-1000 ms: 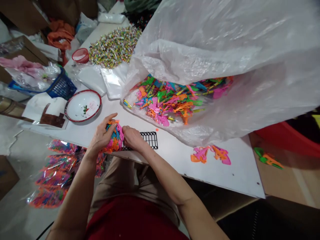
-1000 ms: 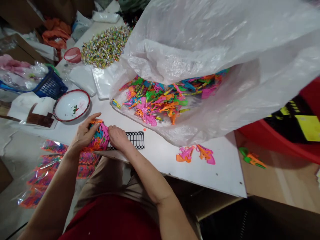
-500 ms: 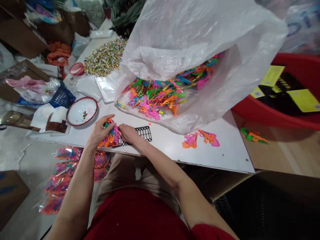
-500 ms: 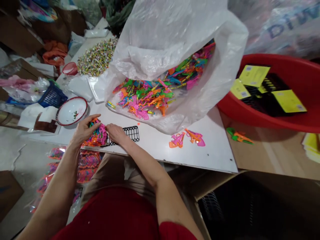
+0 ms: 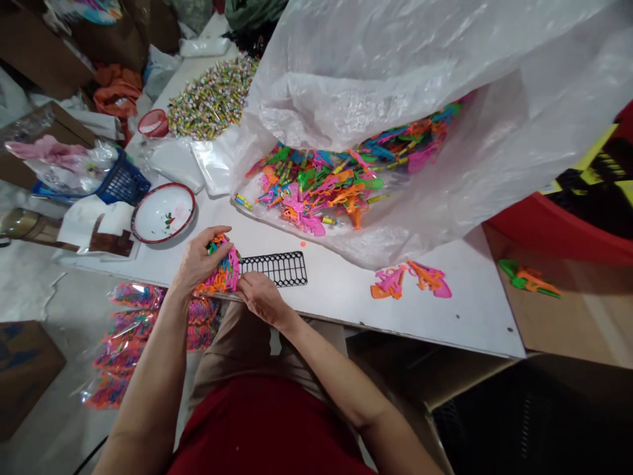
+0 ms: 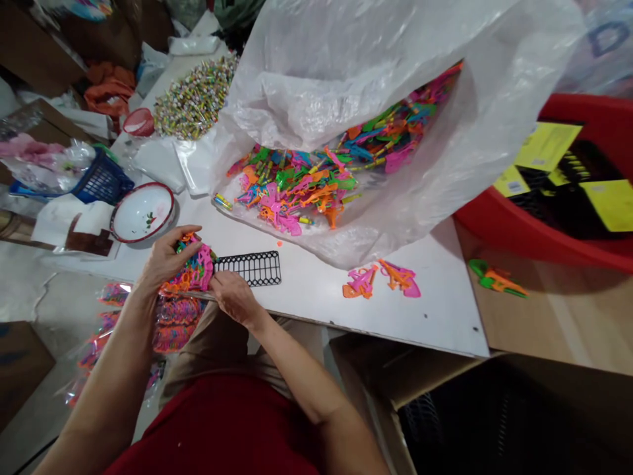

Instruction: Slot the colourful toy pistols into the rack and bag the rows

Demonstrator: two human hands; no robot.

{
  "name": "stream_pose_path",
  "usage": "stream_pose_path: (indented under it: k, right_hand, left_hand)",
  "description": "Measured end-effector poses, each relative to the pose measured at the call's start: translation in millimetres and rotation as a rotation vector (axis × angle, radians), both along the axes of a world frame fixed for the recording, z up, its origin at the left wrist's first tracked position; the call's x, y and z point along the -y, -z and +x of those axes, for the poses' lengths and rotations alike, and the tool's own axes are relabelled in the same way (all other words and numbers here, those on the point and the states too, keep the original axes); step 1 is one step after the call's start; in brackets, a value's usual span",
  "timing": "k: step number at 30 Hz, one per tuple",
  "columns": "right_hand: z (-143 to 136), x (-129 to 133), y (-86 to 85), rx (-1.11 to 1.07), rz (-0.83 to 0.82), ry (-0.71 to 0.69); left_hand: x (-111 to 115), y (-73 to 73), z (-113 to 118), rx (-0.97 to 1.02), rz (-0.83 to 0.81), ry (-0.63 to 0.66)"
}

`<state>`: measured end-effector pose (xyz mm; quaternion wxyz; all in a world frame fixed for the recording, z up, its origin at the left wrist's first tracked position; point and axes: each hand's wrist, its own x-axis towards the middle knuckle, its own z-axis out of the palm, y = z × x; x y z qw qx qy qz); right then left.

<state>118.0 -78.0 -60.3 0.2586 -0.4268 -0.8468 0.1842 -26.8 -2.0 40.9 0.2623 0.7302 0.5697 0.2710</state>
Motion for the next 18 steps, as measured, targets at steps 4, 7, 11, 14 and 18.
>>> stream_pose_path:
  k: [4,7,11,14,18]
  right_hand:
    - [3.0,-4.6,3.5,-0.007,0.033,-0.042]
    - [9.2,-7.2,0.4,-0.052,-0.038,-0.089]
    - [26.5,-16.3,-3.3,-0.268,-0.233,-0.132]
    - [33.9,-32.2,-7.1,-0.425,-0.309,0.023]
    - [21.4,-57.0,-9.2,-0.337,-0.256,0.036]
  left_hand:
    - [2.0,0.9,0.7,0.035,-0.035,0.001]
    - [2.3,1.7,0.7,0.058,-0.052,0.014]
    - [1.8,1.9,0.6,0.059,-0.037,0.005]
    - [1.5,1.9,0.9,0.069,-0.029,0.01]
    - [2.1,2.1,1.6,0.06,-0.009,0.007]
